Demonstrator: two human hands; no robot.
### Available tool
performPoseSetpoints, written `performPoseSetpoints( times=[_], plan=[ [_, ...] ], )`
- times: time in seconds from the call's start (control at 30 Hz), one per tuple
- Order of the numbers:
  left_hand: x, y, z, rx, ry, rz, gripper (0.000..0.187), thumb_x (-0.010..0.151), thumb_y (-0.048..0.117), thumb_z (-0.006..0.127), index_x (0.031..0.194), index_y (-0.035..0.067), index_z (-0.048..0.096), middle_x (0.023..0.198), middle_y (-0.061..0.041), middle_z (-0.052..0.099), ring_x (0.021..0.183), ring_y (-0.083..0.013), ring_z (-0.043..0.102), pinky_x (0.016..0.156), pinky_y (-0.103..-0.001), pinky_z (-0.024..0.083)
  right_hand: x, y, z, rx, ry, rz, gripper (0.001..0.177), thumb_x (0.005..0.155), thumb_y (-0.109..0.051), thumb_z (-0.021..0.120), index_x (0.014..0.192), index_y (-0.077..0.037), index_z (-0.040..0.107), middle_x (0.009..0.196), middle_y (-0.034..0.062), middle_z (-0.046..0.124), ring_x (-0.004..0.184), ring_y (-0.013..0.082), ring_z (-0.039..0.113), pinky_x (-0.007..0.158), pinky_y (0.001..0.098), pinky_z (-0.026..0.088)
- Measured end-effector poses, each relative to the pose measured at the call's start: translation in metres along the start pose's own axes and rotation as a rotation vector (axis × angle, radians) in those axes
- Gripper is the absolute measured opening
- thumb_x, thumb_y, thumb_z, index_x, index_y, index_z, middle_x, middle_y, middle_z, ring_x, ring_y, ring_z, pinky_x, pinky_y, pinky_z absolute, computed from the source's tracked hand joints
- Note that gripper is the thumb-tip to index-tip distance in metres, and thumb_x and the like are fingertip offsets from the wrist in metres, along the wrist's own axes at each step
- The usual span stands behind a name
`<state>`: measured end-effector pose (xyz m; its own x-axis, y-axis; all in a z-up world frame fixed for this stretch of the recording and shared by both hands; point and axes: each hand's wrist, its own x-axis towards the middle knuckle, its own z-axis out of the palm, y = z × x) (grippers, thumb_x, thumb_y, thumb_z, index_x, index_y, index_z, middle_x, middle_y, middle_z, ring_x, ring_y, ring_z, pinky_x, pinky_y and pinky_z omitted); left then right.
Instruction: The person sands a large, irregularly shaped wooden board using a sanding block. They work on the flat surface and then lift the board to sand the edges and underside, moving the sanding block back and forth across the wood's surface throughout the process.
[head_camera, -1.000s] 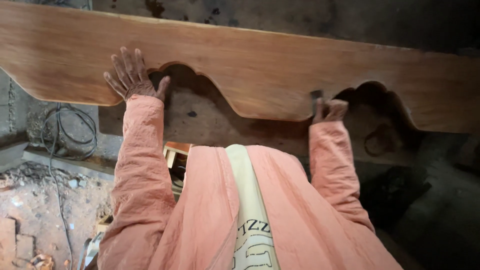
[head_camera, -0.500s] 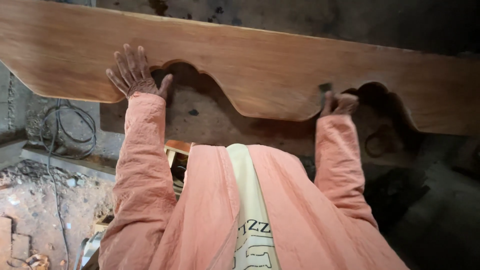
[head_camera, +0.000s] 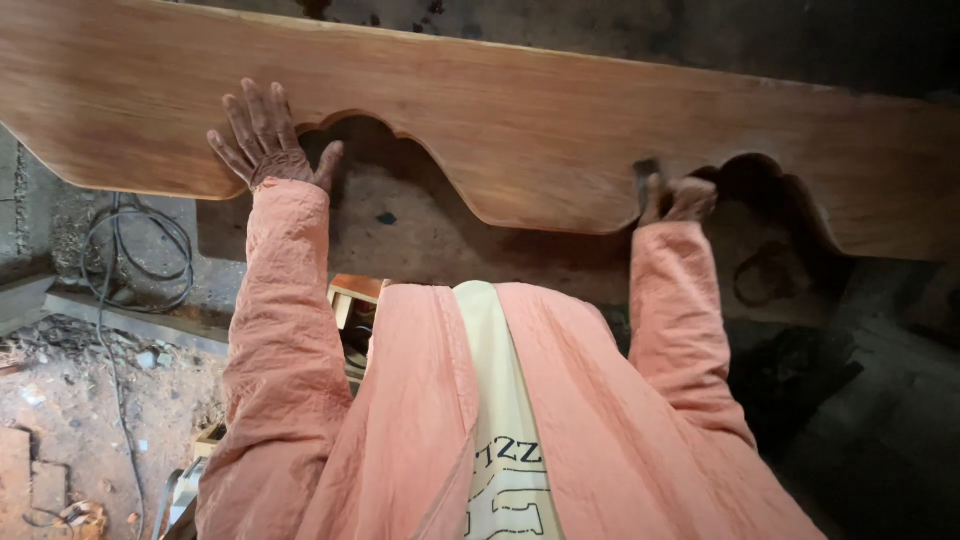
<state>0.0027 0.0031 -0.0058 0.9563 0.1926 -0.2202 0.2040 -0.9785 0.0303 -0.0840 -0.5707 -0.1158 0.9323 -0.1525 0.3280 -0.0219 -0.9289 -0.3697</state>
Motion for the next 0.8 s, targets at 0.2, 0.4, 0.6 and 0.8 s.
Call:
performPoseSetpoints(
  times=[0.2, 0.4, 0.6, 0.8],
  plan=[
    [0.001, 0.0, 0.0, 0.001, -0.006, 0.005, 0.103, 0.101, 0.086, 0.044, 0.171, 0.019, 0.011, 0.173, -0.012, 0.002, 0.158, -0.0388, -0.001, 0.124, -0.071, 0.0, -0.013, -0.055, -0.021, 0.143, 0.106, -0.152, 0.017, 0.095, -0.021, 0.081, 0.105, -0.018, 0.067, 0.102, 0.0109, 0.051, 0.088, 0.0312, 0.051, 0.084, 0.0454, 0.038],
    [0.003, -0.005, 0.011, 0.04, 0.094, 0.017, 0.104, 0.096, 0.092, 0.027, 0.171, 0.021, 0.014, 0.173, -0.01, 0.006, 0.159, -0.0379, 0.003, 0.124, -0.069, 0.003, 0.021, 0.03, 0.005, -0.209, -0.258, 0.372, 0.074, 0.105, -0.07, 0.043, 0.129, -0.001, 0.056, 0.14, 0.0364, 0.04, 0.131, 0.0588, 0.031, 0.114, 0.0634, 0.017],
    [0.001, -0.001, 0.001, 0.004, 0.028, 0.016, 0.102, 0.099, 0.088, 0.037, 0.171, 0.021, 0.013, 0.173, -0.01, 0.003, 0.158, -0.0391, 0.001, 0.123, -0.071, 0.001, 0.01, -0.029, -0.024, -0.037, 0.008, -0.087, 0.044, 0.105, -0.041, 0.063, 0.084, -0.008, 0.043, 0.086, 0.0113, 0.04, 0.081, 0.0322, 0.038, 0.075, 0.0482, 0.029],
    [0.002, -0.001, 0.001, -0.008, 0.002, 0.003, 0.105, 0.098, 0.085, 0.045, 0.171, 0.018, 0.012, 0.173, -0.012, 0.003, 0.158, -0.0385, 0.0, 0.123, -0.071, 0.0, -0.074, 0.097, 0.015, -0.354, -0.327, 0.287, 0.102, 0.097, -0.08, 0.049, 0.157, 0.001, 0.033, 0.158, 0.0424, 0.02, 0.145, 0.0607, 0.024, 0.1, 0.0621, 0.045]
  ],
)
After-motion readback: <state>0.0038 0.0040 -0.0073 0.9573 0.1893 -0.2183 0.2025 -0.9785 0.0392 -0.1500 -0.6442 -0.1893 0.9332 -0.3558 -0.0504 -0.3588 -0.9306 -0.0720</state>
